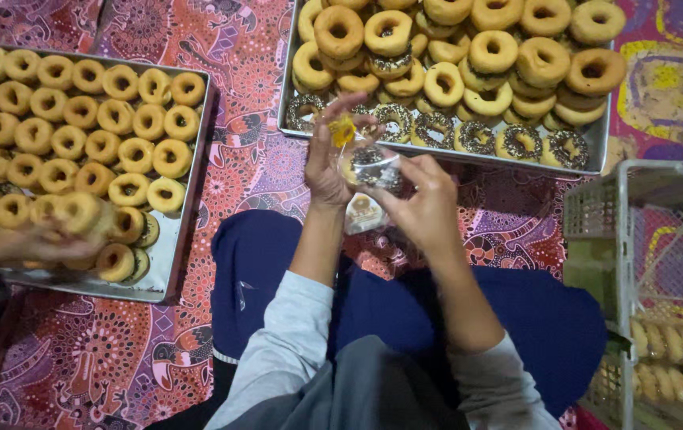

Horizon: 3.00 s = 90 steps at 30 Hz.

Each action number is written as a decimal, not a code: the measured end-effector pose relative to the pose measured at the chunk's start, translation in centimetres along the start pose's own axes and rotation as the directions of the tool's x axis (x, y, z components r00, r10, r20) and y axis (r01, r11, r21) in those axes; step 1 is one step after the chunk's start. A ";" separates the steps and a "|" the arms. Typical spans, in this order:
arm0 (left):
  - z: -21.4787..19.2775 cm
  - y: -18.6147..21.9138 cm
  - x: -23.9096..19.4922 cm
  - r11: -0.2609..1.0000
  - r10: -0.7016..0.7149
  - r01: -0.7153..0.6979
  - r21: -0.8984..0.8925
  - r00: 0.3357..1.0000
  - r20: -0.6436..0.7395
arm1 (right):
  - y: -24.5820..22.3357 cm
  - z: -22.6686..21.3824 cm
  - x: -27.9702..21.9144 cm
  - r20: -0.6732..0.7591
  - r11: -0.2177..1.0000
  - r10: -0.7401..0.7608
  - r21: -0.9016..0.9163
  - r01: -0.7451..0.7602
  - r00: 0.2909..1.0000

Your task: The person sits on a mat and repeatedly picks donuts from metal trays, places them into small plastic bags, and sets the filled bags aside. The person handles both plain and sesame-topped donuts.

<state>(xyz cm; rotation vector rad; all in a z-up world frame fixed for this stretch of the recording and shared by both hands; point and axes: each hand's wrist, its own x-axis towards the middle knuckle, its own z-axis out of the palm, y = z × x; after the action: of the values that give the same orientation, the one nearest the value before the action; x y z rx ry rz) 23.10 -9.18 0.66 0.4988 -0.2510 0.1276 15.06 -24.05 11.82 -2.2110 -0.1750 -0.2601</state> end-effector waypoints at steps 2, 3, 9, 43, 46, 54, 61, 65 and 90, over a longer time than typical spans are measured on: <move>0.4 -0.3 -0.7 0.993 0.027 -0.038 -0.114 0.995 -0.097 | -0.2 0.9 -0.4 -0.067 0.996 -0.034 -0.085 0.028 0.997; 0.7 -0.8 -1.0 0.987 -0.023 0.017 -0.158 0.999 -0.030 | -0.2 1.4 -0.4 -0.096 0.991 -0.056 -0.128 0.043 0.994; 4.0 -2.7 -6.5 0.929 -0.296 0.287 -0.235 0.955 -0.003 | 0.1 2.6 -1.2 -0.199 0.955 -0.250 -0.212 0.207 0.948; 0.2 15.1 -23.9 0.509 0.214 0.256 0.822 0.887 -0.409 | -6.3 9.6 -10.8 0.233 0.811 -0.585 0.149 0.566 0.777; 0.9 15.2 -23.4 0.325 0.222 0.279 0.904 0.906 -0.359 | -6.0 10.1 -9.9 0.247 0.810 -0.586 0.219 0.545 0.772; 4.3 14.3 -22.0 0.457 0.399 0.164 0.874 0.840 -0.367 | -2.5 9.0 -6.7 0.617 0.870 0.464 -0.451 -0.198 0.636; 5.0 14.0 -22.6 -0.177 0.403 0.032 0.984 0.914 0.043 | 3.2 14.6 -16.7 0.713 0.502 -0.047 0.622 -0.601 0.699; 0.1 14.8 -22.2 0.592 0.000 0.521 0.615 0.763 -0.646 | 4.6 15.8 -16.0 0.792 0.353 0.017 0.567 -0.745 0.611; -3.5 -2.6 -17.3 -0.004 -0.123 0.165 0.986 0.979 -0.164 | 21.5 13.3 -15.8 0.080 0.680 0.470 0.602 -0.419 0.879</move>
<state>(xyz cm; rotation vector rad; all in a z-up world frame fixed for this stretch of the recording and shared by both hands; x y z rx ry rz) 7.68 -10.74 -8.16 2.0637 -0.0090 0.0888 6.10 -27.01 -16.45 -1.5246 0.3013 -0.0064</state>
